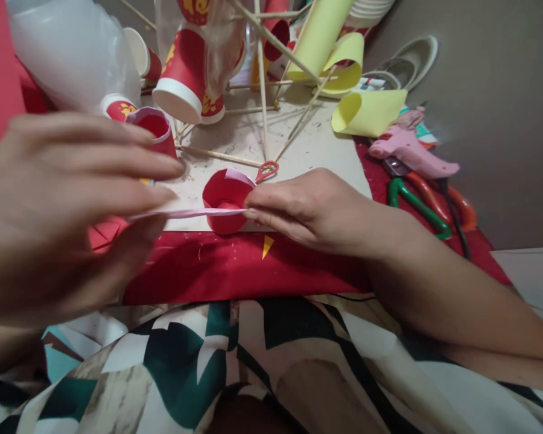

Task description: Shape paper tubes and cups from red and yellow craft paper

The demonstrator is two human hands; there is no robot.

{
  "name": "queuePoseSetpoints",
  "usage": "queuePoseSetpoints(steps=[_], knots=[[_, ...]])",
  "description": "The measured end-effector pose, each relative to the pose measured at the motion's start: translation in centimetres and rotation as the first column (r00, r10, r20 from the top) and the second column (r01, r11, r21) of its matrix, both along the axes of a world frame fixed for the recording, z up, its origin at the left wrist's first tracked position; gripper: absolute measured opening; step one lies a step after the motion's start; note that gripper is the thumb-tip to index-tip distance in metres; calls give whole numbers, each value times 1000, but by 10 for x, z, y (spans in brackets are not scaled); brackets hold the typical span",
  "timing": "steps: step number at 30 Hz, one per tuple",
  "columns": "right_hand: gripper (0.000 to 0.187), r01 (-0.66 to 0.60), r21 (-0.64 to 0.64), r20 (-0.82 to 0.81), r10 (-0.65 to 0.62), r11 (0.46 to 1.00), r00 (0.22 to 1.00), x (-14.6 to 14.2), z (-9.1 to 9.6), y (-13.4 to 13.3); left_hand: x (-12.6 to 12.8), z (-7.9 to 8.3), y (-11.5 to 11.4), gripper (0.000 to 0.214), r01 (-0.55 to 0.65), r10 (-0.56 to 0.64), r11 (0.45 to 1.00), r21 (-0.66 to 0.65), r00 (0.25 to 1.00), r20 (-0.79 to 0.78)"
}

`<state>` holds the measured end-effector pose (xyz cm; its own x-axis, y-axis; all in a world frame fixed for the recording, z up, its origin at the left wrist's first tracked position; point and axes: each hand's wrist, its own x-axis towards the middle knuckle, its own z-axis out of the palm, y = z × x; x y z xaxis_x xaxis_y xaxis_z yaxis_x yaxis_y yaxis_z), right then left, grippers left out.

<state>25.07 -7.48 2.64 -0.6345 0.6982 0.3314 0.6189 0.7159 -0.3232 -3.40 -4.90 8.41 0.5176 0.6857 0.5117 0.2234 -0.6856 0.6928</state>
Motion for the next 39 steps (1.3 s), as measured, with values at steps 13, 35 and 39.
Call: queuePoseSetpoints(steps=[13, 35, 39], knots=[[26, -35, -18, -83, 33, 999, 996, 3, -6, 0, 48, -45, 24, 8, 263, 0, 797, 543, 900, -436], [23, -127, -34, -205, 117, 991, 972, 5, -4, 3, 41, -36, 50, 4, 495, -401, 856, 151, 819, -410], [14, -92, -103, -343, 51, 990, 938, 4, -3, 0, 39, -39, 49, 11, 418, -324, 886, 201, 867, -378]])
